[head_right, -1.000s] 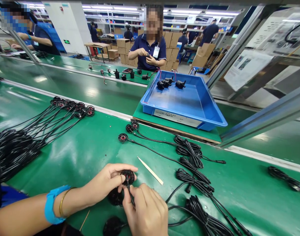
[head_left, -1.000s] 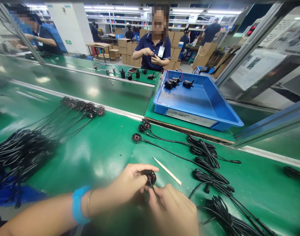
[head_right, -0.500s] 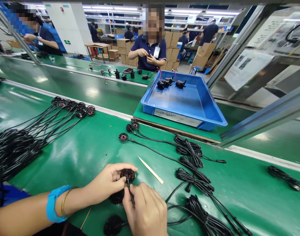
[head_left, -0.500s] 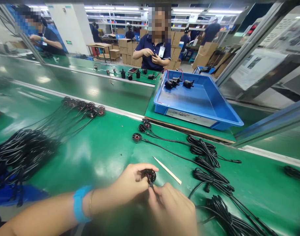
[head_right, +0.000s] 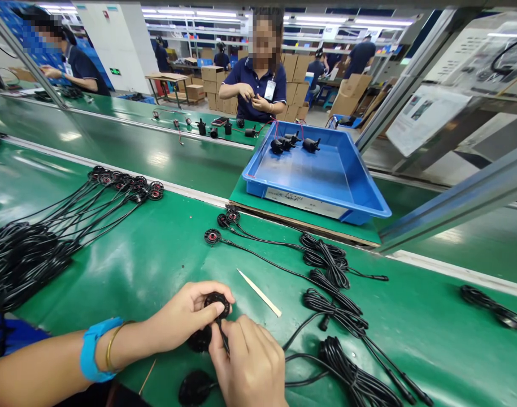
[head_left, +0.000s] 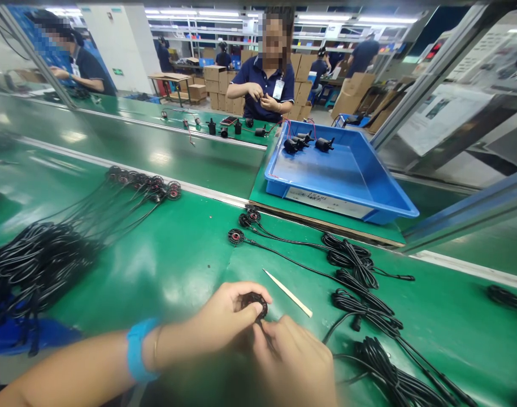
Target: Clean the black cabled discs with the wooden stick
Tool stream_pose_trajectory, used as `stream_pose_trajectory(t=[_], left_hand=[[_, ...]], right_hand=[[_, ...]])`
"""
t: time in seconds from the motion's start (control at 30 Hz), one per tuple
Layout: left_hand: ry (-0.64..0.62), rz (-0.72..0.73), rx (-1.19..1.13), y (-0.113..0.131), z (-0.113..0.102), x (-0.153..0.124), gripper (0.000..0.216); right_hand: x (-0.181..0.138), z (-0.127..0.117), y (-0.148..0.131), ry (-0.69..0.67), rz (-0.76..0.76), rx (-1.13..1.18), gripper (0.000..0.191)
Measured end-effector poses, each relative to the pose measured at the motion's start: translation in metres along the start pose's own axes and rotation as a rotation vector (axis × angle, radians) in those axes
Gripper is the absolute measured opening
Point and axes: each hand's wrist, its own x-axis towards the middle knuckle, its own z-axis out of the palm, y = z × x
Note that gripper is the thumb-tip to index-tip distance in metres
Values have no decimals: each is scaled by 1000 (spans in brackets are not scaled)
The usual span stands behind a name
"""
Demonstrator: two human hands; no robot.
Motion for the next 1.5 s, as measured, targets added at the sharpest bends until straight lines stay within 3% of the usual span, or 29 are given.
stream_pose_trajectory(t=[0.17,0.4,0.63,0.77,1.03,1.5], left_hand=[[15,-36,37,5,-3,-3,37],[-49,5,96,2,-7,-4,44],[-104,-141,-271,-4,-10,-1,46],[-113,-123,-381,1,-11,-3,42],[-117,-2,-231,4,-12,-9,43],[-117,-5,-38,14,-11,-10,42]], right_hand=[[0,-2,4,-32,68,3,22],[1,-2,6,-28,46,5,24],[7,-7,4,12,24,40,20],[9,-10,4,32,44,38,21],[3,-16,8,1,21,-64,15],[1,-12,10,-53,-35,-72,10]])
